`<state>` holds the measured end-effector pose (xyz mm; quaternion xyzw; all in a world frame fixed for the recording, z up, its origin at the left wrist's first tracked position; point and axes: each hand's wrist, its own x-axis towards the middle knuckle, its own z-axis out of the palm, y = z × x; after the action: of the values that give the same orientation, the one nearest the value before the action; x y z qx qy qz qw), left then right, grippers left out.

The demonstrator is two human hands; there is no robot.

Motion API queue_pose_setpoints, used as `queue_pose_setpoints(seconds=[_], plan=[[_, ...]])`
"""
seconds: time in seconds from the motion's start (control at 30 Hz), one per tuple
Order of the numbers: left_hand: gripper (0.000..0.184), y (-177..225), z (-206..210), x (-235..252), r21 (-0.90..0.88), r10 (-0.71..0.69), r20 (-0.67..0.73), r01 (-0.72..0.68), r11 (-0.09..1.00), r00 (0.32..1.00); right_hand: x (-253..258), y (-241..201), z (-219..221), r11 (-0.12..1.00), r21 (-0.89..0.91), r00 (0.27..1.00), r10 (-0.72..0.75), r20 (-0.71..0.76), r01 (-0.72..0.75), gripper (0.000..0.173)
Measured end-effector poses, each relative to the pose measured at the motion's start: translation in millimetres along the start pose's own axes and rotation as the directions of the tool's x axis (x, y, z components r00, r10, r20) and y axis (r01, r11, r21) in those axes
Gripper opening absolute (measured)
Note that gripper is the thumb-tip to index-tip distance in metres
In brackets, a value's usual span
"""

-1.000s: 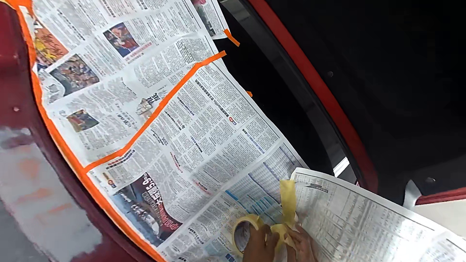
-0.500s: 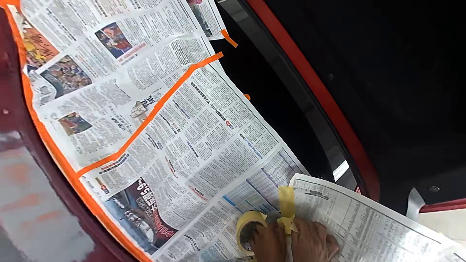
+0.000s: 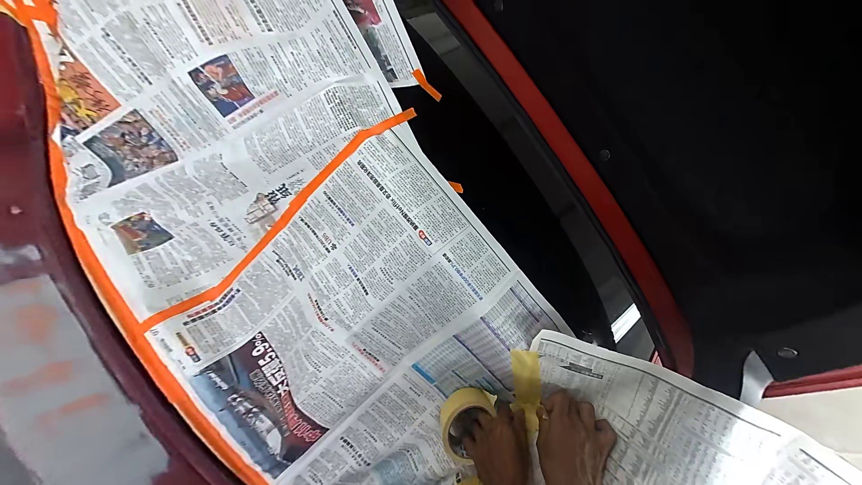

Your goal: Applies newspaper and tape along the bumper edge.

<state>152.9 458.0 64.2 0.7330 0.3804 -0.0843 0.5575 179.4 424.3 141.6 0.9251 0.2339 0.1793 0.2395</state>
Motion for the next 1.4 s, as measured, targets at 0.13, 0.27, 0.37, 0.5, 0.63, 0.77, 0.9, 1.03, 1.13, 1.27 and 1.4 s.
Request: queue_pose_setpoints(seconds=[0.13, 0.27, 0.37, 0.5, 0.63, 0.77, 0.9, 1.03, 1.13, 1.27, 1.4], plan=[[0.06, -2, 5, 2, -0.124, -0.124, -0.089, 0.112, 0.986, 0.988, 3, 3, 2, 1.0, -0.009, 0.999, -0.02, -0.038, 0.02, 0.018], [0.043, -9, 12, -4, -0.121, -0.095, -0.132, 0.079, 0.989, 0.987, 7, 7, -6, 1.0, 0.008, 1.0, -0.023, 0.01, 0.023, 0.023], [0.03, -13, 18, -19, -0.1, 0.055, -0.2, -0.076, 0.992, 0.978, 13, 13, -11, 0.999, 0.011, 0.997, -0.041, -0.061, 0.041, 0.018], [0.037, -8, 30, -20, -0.141, 0.149, -0.272, -0.192, 0.971, 0.951, 10, 18, -9, 0.972, 0.038, 0.953, -0.22, -0.209, 0.233, 0.015], [0.037, 13, 21, -17, -0.242, 0.015, -0.213, -0.068, 0.968, 0.977, 6, 26, -3, 0.955, 0.036, 0.952, -0.291, -0.095, 0.295, 0.015], [0.04, 26, 15, -14, -0.25, -0.082, -0.167, 0.038, 0.967, 0.983, 9, 29, -8, 0.959, 0.015, 0.957, -0.28, -0.075, 0.282, 0.016], [0.038, 19, 17, -16, -0.216, -0.047, -0.145, 0.015, 0.976, 0.988, 9, 32, -7, 0.953, -0.016, 0.945, -0.301, -0.124, 0.302, 0.017], [0.041, 8, 20, -18, -0.187, -0.029, -0.13, 0.004, 0.982, 0.991, 9, 32, -13, 0.95, -0.062, 0.952, -0.305, 0.029, 0.307, 0.023], [0.043, 8, 26, -18, -0.187, -0.046, -0.117, 0.024, 0.982, 0.992, 11, 30, -19, 0.95, -0.093, 0.952, -0.29, 0.094, 0.299, 0.024], [0.043, 8, 26, -20, -0.202, -0.061, -0.084, 0.043, 0.978, 0.995, 12, 35, -18, 0.948, -0.123, 0.955, -0.295, 0.014, 0.294, 0.021], [0.041, 13, 20, -22, -0.188, -0.091, -0.056, 0.079, 0.979, 0.994, 11, 39, -25, 0.94, -0.135, 0.947, -0.32, -0.033, 0.313, 0.022]])
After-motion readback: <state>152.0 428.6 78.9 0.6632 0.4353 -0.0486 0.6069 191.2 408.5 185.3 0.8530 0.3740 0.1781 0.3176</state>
